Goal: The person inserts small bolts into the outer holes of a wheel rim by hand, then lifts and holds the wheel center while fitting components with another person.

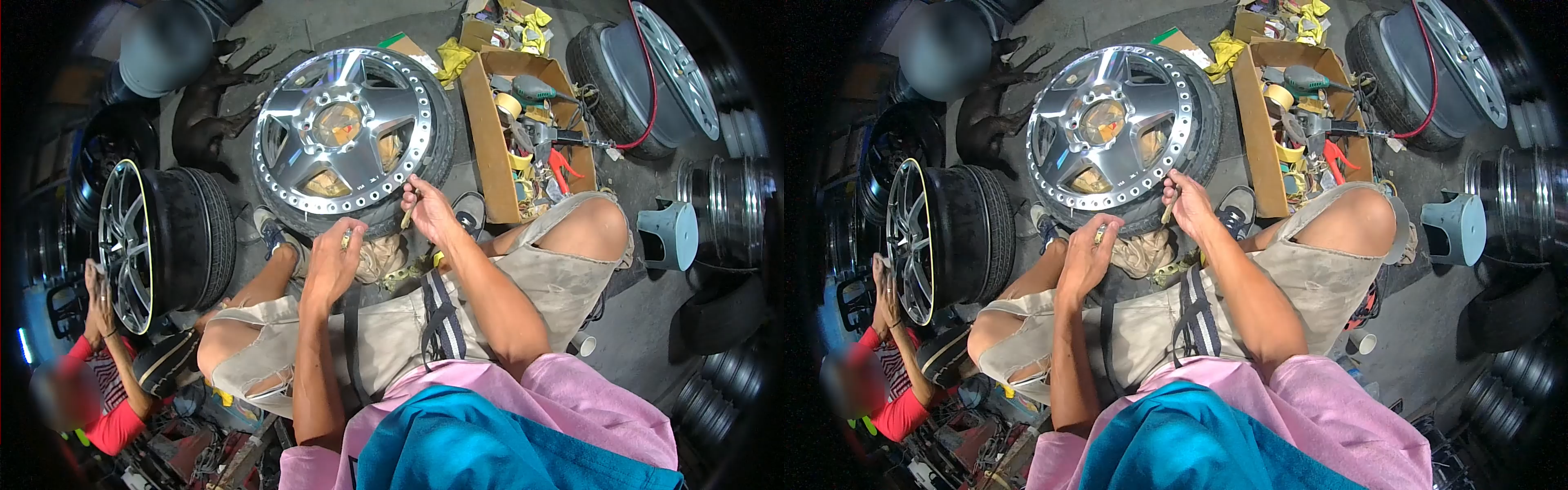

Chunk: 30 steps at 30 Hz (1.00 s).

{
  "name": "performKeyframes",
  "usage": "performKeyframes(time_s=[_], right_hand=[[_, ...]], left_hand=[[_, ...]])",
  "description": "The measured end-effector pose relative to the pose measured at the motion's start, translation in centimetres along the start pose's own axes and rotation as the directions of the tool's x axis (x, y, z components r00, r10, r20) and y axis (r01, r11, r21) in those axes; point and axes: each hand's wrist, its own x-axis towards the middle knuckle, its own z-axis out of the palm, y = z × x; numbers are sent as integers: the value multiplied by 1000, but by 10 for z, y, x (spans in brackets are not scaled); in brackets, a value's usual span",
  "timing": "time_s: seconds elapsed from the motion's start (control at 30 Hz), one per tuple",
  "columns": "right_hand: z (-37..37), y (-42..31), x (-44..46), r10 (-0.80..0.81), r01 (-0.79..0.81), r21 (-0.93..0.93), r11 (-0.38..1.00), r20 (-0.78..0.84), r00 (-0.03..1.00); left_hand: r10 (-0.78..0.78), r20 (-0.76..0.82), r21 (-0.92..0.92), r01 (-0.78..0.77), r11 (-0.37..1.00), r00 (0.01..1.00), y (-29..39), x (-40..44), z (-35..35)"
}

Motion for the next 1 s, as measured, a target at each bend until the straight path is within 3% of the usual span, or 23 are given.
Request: performKeyframes(time_s=[0.17,0.5,0.6,0.77,0.9,1.0], right_hand=[[8,3,-5,-79,81,22,997,-73,994],[-2,6,7,-3,3,152,988,1,1000],[-5,6,8,-12,11,92,996,9,1000],[11,0,-9,-201,193,-119,974,-59,978],[6,2,-5,-243,214,-255,943,-84,966],[5,4,-2,-222,200,-221,955,-79,972]], left_hand=[[55,-19,8,-54,998,998,-6,0,1],[3,19,1,-3,1000,1000,-2,-7,-4],[-6,31,5,6,1000,1000,-3,-10,-6],[63,-28,9,-63,998,998,-9,-8,-1],[29,0,29,-29,999,1000,-9,-8,-1],[-12,13,30,12,999,1000,-13,-11,2]])
